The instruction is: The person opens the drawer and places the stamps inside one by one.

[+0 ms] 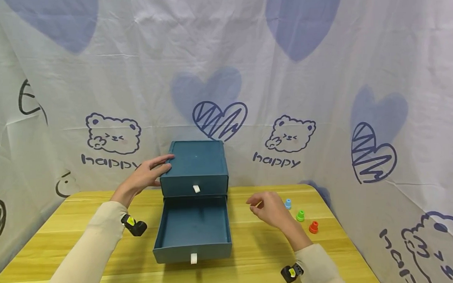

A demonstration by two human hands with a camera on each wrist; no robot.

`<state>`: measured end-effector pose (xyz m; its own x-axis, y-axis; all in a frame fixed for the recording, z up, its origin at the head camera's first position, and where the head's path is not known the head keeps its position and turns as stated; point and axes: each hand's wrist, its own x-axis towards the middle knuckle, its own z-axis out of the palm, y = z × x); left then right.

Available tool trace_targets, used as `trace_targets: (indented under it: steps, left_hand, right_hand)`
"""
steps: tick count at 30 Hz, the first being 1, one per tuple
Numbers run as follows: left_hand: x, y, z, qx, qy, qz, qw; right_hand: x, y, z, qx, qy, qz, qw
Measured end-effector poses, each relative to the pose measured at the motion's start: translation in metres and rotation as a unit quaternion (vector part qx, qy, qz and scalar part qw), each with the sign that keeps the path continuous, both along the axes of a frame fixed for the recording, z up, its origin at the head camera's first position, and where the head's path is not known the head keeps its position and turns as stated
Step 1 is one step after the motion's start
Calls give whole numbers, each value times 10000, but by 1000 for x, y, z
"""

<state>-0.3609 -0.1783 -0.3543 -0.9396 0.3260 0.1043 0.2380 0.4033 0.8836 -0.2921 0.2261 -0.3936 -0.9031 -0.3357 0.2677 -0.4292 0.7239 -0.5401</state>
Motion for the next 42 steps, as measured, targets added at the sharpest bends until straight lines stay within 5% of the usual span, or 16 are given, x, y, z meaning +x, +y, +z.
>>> trace_targets:
  steps: [19,42]
  left_hand:
    - [-1,0,0,50,-74,40,10000]
    - [-1,-1,0,41,-42,-54,10000]
  right_hand:
    - [-38,40,-45,220,90,-231,9995]
    - [-55,50,-95,-127,-580,-658,9961]
